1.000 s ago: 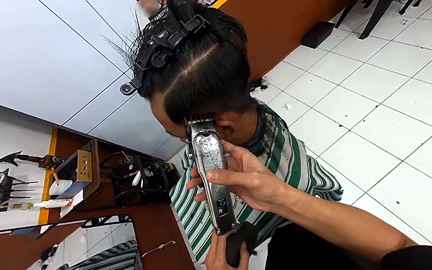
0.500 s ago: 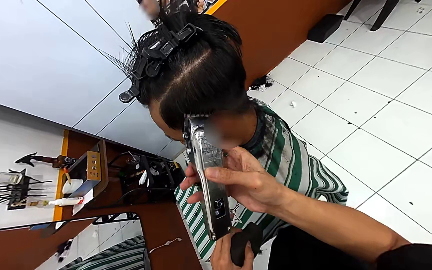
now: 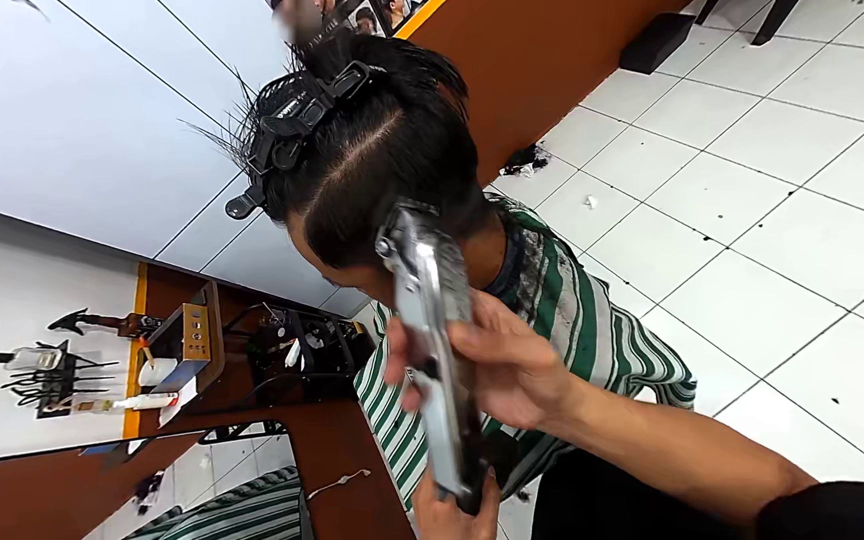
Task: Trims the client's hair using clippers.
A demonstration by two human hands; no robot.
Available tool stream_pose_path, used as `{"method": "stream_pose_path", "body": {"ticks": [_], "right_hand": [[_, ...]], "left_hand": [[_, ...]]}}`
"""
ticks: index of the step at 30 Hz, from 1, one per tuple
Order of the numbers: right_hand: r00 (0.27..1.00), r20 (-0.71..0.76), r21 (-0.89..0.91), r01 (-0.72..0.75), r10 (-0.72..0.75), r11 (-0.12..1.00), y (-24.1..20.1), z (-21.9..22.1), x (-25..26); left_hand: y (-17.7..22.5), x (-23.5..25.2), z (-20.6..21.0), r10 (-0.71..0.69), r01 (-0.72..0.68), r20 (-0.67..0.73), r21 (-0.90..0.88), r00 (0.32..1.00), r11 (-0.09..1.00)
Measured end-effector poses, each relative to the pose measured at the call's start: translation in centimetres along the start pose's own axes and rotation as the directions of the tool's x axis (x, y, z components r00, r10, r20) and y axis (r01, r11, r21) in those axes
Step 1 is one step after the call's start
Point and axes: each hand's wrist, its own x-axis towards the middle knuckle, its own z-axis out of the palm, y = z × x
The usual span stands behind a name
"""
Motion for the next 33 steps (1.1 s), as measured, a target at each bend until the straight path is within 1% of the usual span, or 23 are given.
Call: {"method": "stream_pose_path", "body": {"ticks": [1,3,4,5,6,7,8,9,10,11,12,13,14,17,21,23,33], "right_hand": [[0.999,0.013,-0.03,-0.045,0.046,0.999,0.1,-0.4,-1.7],[0.982,0.019,-0.074,-0.184,0.186,0.98,0.0,-1.2,-5.5],[0.97,0.012,-0.072,-0.241,0.242,0.968,-0.4,-1.3,-7.0],[0.963,-0.027,-0.085,-0.269,0.268,0.959,-1.0,-1.1,-8.1],[0.963,-0.083,-0.134,-0.264,0.255,0.955,-2.0,-0.8,-8.6],[0.968,-0.15,-0.229,-0.232,0.201,0.945,-3.3,-0.6,-8.9],[0.968,-0.218,-0.372,-0.2,0.124,0.906,-4.7,-0.3,-8.8],[0.961,-0.271,-0.544,-0.195,0.049,0.816,-6.2,0.0,-8.5],[0.947,-0.319,-0.71,-0.221,-0.025,0.669,-7.7,0.3,-7.9],[0.932,-0.352,-0.834,-0.269,-0.089,0.481,-8.9,0.6,-7.0],[0.926,-0.357,-0.902,-0.308,-0.12,0.302,-9.8,0.7,-6.1],[0.931,-0.346,-0.928,-0.323,-0.113,0.185,-10.5,0.8,-5.2],[0.94,-0.331,-0.939,-0.32,-0.084,0.124,-11.0,0.7,-4.4],[0.957,-0.29,-0.956,-0.29,-0.009,0.033,-11.3,0.7,-2.8],[0.957,-0.289,-0.937,-0.29,-0.037,-0.195,-10.7,1.4,-2.1],[0.956,-0.288,-0.926,-0.293,-0.057,-0.237,-10.4,2.0,-1.9],[0.956,-0.272,-0.908,-0.293,-0.11,-0.298,-8.4,3.7,-1.0]], "left_hand": [[0.0,0.8,-0.8,0.032,-0.032,-0.024,0.02,0.999,0.999],[0.4,3.4,-2.6,0.157,-0.149,-0.055,0.129,0.986,0.98],[0.8,5.0,-3.6,0.244,-0.226,-0.062,0.209,0.968,0.951],[1.5,6.6,-4.7,0.323,-0.298,-0.044,0.288,0.945,0.91],[2.6,8.5,-5.6,0.387,-0.357,-0.016,0.352,0.922,0.865],[3.8,10.3,-6.1,0.443,-0.407,0.005,0.404,0.897,0.819],[5.0,11.8,-6.3,0.48,-0.44,0.03,0.45,0.877,0.777],[6.0,13.3,-6.2,0.506,-0.465,0.052,0.482,0.861,0.742],[6.9,14.4,-5.9,0.518,-0.479,0.075,0.51,0.852,0.714],[7.6,15.2,-5.6,0.515,-0.483,0.101,0.532,0.851,0.695],[8.1,15.8,-5.2,0.501,-0.481,0.125,0.547,0.856,0.685],[8.5,16.2,-5.0,0.491,-0.476,0.138,0.563,0.86,0.676],[8.5,16.4,-4.8,0.485,-0.472,0.144,0.575,0.863,0.668],[7.8,15.7,-4.3,0.478,-0.451,0.119,0.583,0.87,0.676],[6.4,14.5,-3.9,0.48,-0.427,0.072,0.585,0.874,0.69],[5.8,14.4,-3.8,0.493,-0.433,0.058,0.577,0.868,0.693],[4.5,14.5,-3.3,0.517,-0.445,0.01,0.524,0.856,0.726]]}}
